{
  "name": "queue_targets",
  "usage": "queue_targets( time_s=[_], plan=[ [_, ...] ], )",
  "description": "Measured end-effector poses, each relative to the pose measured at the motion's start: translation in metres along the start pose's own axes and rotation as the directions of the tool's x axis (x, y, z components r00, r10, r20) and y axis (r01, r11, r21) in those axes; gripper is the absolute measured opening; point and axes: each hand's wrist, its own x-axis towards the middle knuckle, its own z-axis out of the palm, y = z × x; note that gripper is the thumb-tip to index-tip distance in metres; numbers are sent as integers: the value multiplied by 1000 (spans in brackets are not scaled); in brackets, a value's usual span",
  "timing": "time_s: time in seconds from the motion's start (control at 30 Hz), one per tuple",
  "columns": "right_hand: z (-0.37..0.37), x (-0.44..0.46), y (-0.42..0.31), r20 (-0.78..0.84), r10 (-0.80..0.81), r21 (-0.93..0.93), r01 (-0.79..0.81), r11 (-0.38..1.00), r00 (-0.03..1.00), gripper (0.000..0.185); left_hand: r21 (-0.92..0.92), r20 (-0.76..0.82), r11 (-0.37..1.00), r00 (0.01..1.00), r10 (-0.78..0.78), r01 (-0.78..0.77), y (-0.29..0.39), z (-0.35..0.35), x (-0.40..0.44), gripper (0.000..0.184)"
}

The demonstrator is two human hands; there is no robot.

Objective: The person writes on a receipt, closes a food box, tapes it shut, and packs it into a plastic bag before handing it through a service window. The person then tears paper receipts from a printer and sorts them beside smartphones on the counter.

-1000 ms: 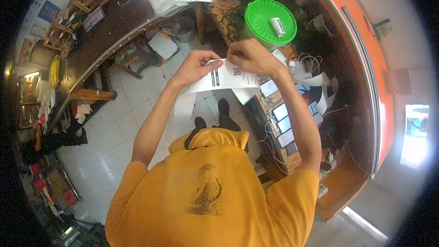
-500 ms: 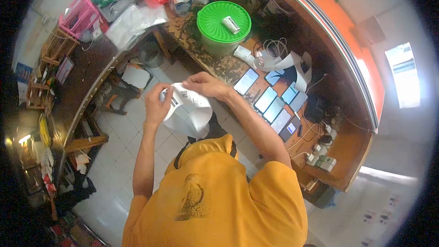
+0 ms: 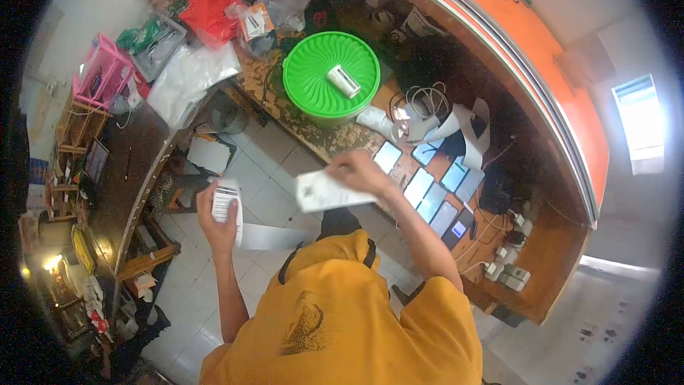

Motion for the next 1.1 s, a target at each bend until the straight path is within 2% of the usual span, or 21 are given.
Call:
queue_targets(
  time_s=[0.03, 0.1, 0.17, 0.2, 0.23, 0.27, 0.3, 0.33, 0.4, 0.43, 0.47, 0.5, 0.57, 0.6, 0.67, 0.77, 0.83, 0.93, 1.03, 1.1],
  plan=[
    [0, 10, -13, 60, -123, 17, 122, 992, 991, 22, 50, 97, 991, 988, 122, -128, 1, 9, 11, 54],
    [6, 30, -50, 86, -240, 17, 239, 971, 967, 20, -230, 366, 955, 926, -93, 187, 45, 33, 33, 45],
    [-1, 49, -68, 67, -405, 112, 397, 911, 912, 21, -376, 592, 857, 802, -71, 353, 33, 59, 36, 29],
    [-18, 58, -74, 111, -322, 157, 304, 940, 940, 25, -296, 627, 876, 769, -124, 382, 31, 61, 39, 20],
    [-33, 71, -66, -83, -265, 71, 271, 960, 961, 25, -281, 607, 862, 774, -181, 422, 29, 62, 43, 20],
    [-49, 86, -54, -273, -209, -4, 216, 976, 939, 27, -267, 586, 844, 774, -242, 466, 26, 61, 45, 20],
    [-68, 102, -41, -535, -262, -287, 119, 950, 803, 36, -255, 563, 820, 768, -306, 513, 24, 60, 46, 21],
    [-88, 115, -31, -589, -233, -404, -32, 914, 774, 42, -282, 572, 740, 727, -381, 610, 24, 58, 50, 19],
    [-100, 142, 29, -509, -105, -376, -111, 920, 855, 39, -272, 533, 727, 728, -431, 630, 32, 62, 62, 18],
    [-109, 146, 42, -499, -27, -262, -122, 957, 866, 39, -268, 513, 725, 731, -450, 634, 34, 63, 69, 18],
    [-119, 150, 49, -478, 48, -147, -134, 980, 877, 39, -314, 477, 760, 787, -391, 569, 38, 66, 78, 19],
    [-126, 151, 56, -447, 124, -30, -153, 988, 886, 39, -308, 463, 751, 782, -418, 584, 45, 66, 85, 22],
    [-138, 146, 61, -431, 198, 384, -20, 923, 881, 36, -300, 443, 731, 768, -462, 613, 61, 69, 103, 30],
    [-140, 144, 57, -419, 201, 508, 45, 860, 885, 34, -236, 425, 816, 811, -401, 528, 62, 76, 111, 35],
    [-146, 137, 40, -400, 200, 587, 82, 805, 894, 35, -93, 403, 938, 874, -271, 333, 62, 89, 127, 44],
    [-151, 129, 10, -365, 196, 674, 113, 730, 910, 40, -144, 468, 978, 881, -68, 152, 89, 111, 166, 48],
    [-151, 121, -8, -361, 164, 711, 157, 686, 918, 40, -269, 432, 950, 902, -29, 159, 113, 127, 192, 43],
    [-149, 111, -30, -357, 135, 685, 161, 711, 924, 40, -396, 478, 886, 878, -26, 243, 142, 139, 227, 32],
    [-143, 101, -45, -367, 126, 687, 178, 704, 922, 36, -253, 565, 963, 822, 73, 88, 137, 150, 246, 20],
    [-139, 100, -48, -407, 173, 725, 202, 659, 897, 34, -410, 511, 910, 841, 176, 59, 127, 152, 245, 15]
  ],
)
